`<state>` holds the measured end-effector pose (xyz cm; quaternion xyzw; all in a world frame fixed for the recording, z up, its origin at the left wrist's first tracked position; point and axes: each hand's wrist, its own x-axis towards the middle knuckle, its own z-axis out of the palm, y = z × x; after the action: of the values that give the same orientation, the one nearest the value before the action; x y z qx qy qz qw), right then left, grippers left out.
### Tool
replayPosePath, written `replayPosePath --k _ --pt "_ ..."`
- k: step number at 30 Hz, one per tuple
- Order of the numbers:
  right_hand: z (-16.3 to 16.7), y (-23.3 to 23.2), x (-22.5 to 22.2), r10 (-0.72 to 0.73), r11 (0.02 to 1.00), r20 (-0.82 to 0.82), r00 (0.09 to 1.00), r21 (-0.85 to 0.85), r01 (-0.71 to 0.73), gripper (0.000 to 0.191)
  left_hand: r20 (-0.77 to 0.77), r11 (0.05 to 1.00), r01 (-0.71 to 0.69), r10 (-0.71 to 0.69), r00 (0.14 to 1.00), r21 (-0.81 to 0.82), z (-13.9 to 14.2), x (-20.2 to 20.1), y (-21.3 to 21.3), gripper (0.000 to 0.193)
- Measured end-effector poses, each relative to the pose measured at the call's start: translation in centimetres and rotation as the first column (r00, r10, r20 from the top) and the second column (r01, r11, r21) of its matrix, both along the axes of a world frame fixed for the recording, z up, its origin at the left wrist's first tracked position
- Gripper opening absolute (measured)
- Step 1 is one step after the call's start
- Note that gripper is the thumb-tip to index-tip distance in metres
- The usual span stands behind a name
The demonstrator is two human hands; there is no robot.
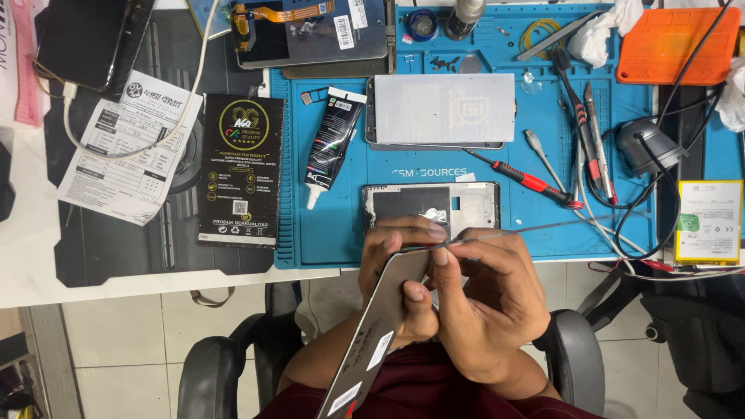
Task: The person holds a phone frame with the old display removed, peels leftover adhesive from the frame, then aligns a new replacement screen with its flex cable and presses it into place. They press along the edges of the fitted screen and then handle the opened phone body and a battery on the work mat.
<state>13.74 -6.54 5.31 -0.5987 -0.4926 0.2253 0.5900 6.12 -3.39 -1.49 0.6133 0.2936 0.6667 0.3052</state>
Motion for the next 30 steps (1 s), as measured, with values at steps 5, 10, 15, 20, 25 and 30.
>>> replayPosePath --k 5,10,15,20,25,30 --pt "-0.1 0.1 0.2 0.051 0.999 -0.089 0.995 0.006 -0.051 0.014 -0.022 1.0 0.009 -0.009 1.0 -0.011 0.2 -0.1 0.0 0.051" --pt "-0.2 -0.1 0.5 0.068 0.996 -0.143 0.987 -0.051 -0.076 0.012 -0.046 0.999 0.041 -0.042 0.998 -0.015 0.2 -0.4 0.0 0.051" --pt "-0.9 -0.2 0.8 0.082 0.994 -0.134 0.988 -0.062 -0.091 0.011 -0.088 1.0 0.029 -0.03 0.996 -0.004 0.2 -0.5 0.2 0.05" --pt "-1.4 -0.7 0.9 0.056 0.987 -0.166 0.985 -0.143 -0.08 0.012 -0.091 0.999 0.034 -0.036 0.995 -0.016 0.2 -0.4 0.4 0.05" --pt "-1.7 -0.9 0.9 0.033 0.981 -0.233 0.972 -0.176 -0.075 0.013 -0.113 1.0 0.005 -0.007 0.994 -0.019 0.2 -0.4 0.4 0.049" --pt "-1.9 -0.9 1.0 0.025 0.982 -0.277 0.961 -0.173 -0.076 0.014 -0.134 1.0 -0.006 0.003 0.991 -0.022 0.3 -0.3 0.5 0.046"
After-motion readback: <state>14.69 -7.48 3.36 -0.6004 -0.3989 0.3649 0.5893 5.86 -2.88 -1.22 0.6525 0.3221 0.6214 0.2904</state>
